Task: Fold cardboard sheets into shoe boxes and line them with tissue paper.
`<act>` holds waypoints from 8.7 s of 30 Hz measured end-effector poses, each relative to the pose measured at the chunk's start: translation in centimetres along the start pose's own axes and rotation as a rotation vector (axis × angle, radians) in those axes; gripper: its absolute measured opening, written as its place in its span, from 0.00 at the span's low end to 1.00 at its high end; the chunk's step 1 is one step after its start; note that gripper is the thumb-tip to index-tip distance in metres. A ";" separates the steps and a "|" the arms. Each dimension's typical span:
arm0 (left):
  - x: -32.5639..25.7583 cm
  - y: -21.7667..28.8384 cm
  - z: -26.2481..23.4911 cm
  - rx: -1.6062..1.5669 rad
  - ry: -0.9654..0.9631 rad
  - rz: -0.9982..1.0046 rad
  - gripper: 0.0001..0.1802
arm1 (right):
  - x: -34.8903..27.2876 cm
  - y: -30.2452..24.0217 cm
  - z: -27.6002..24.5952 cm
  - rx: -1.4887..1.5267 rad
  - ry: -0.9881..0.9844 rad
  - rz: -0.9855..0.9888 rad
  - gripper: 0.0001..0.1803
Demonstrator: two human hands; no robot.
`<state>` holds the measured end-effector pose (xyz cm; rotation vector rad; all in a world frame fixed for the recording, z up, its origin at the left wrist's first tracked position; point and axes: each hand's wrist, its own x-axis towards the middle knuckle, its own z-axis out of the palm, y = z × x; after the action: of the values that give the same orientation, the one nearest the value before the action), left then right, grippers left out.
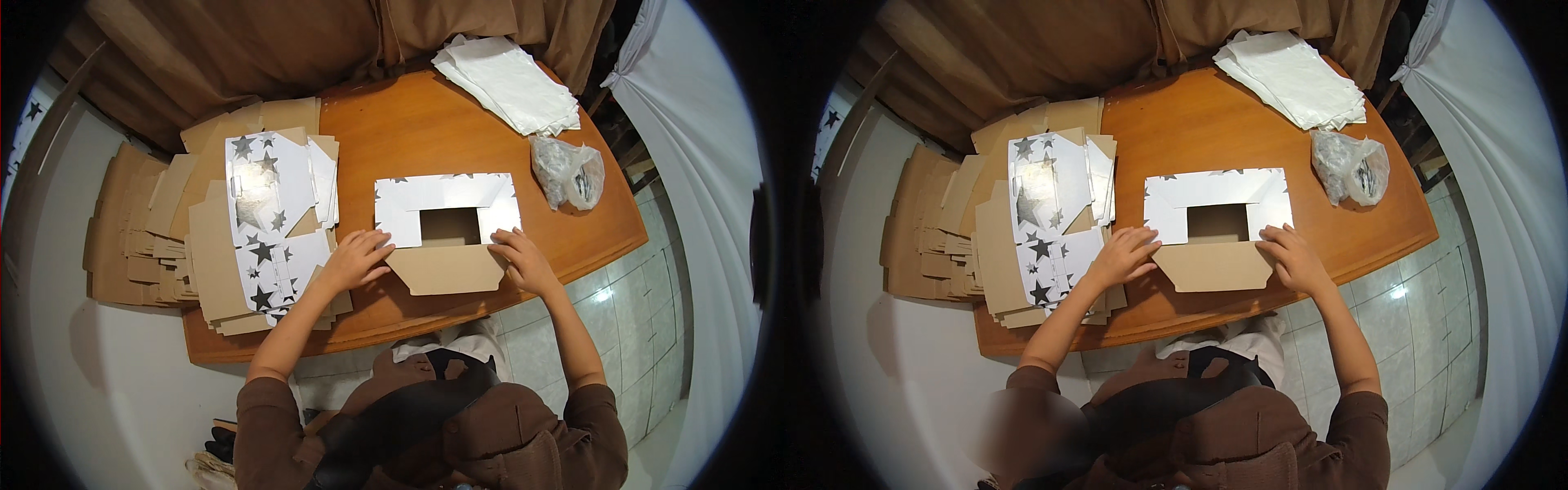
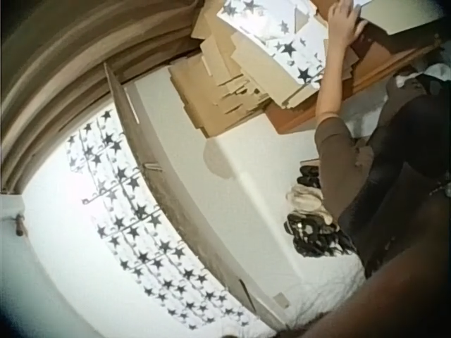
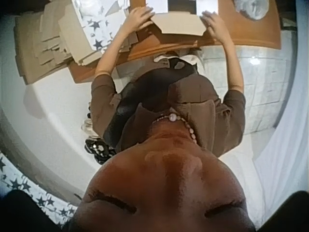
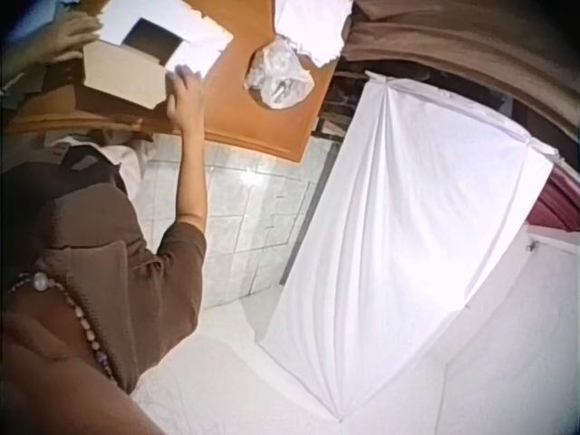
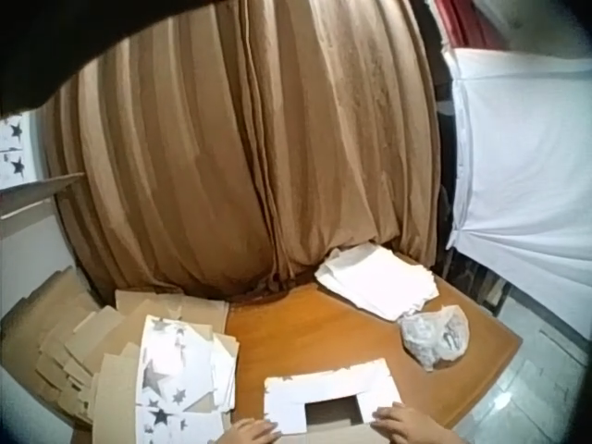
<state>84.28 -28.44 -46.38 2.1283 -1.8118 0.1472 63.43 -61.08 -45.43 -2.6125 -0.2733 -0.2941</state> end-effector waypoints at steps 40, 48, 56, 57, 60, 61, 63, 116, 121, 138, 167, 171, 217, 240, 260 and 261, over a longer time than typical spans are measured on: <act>4.7 2.4 5.1 -0.023 0.092 -0.236 0.27 | 3.1 -1.3 6.1 -0.456 0.222 0.330 0.23; 5.1 1.9 4.6 0.006 0.186 -0.402 0.27 | 3.1 -0.6 4.5 -0.246 0.327 0.388 0.23; 7.1 -3.2 5.4 -0.695 0.428 -0.947 0.35 | 6.3 6.7 1.6 0.825 0.392 0.919 0.27; 8.3 -2.3 4.2 -0.755 0.297 -1.023 0.35 | 6.4 8.0 1.4 0.879 0.219 0.951 0.28; 10.1 -1.8 3.0 -0.719 0.206 -1.091 0.35 | 7.1 10.3 1.8 0.845 0.045 0.917 0.26; 10.8 -1.8 2.7 -0.698 0.234 -1.131 0.34 | 7.4 10.8 1.7 0.915 0.138 0.880 0.25; 12.4 -1.3 2.5 -0.660 0.400 -1.140 0.29 | 8.6 12.4 0.3 1.125 0.192 0.779 0.24; 28.4 18.4 14.4 -0.036 0.703 -0.811 0.51 | 3.0 11.8 -6.5 1.005 0.205 0.045 0.11; 24.4 17.6 13.6 -0.042 0.601 -0.653 0.45 | 5.0 14.0 -9.3 0.962 -0.001 -0.063 0.15; 12.7 9.8 6.8 0.095 0.607 -0.686 0.20 | 13.1 16.3 -11.3 -0.089 0.149 -0.347 0.07; 8.6 5.5 13.3 -0.794 0.399 -0.989 0.32 | 10.5 7.4 9.6 -0.321 -0.820 -0.678 0.34; 8.9 5.7 12.6 -0.671 0.282 -1.084 0.31 | 10.7 7.2 10.0 -0.392 -0.923 -0.635 0.36; 30.5 22.1 14.9 0.314 0.300 -0.676 0.20 | 4.4 24.8 -9.5 -0.205 -0.240 -0.680 0.24; 31.8 22.9 17.9 0.278 0.164 -0.875 0.11 | 10.4 25.1 -7.4 -0.290 -0.215 -1.090 0.05; 30.9 20.9 16.9 -0.049 0.063 -0.910 0.18 | 8.9 22.5 -8.0 -0.507 -0.454 -0.811 0.11; 30.9 21.1 16.4 0.006 0.039 -0.907 0.20 | 8.4 22.3 -7.9 -0.512 -0.453 -0.802 0.11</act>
<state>67.09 -65.38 -48.60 2.6822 -0.6803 -0.0342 75.74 -82.97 -46.59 -2.8996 -1.5940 -0.0163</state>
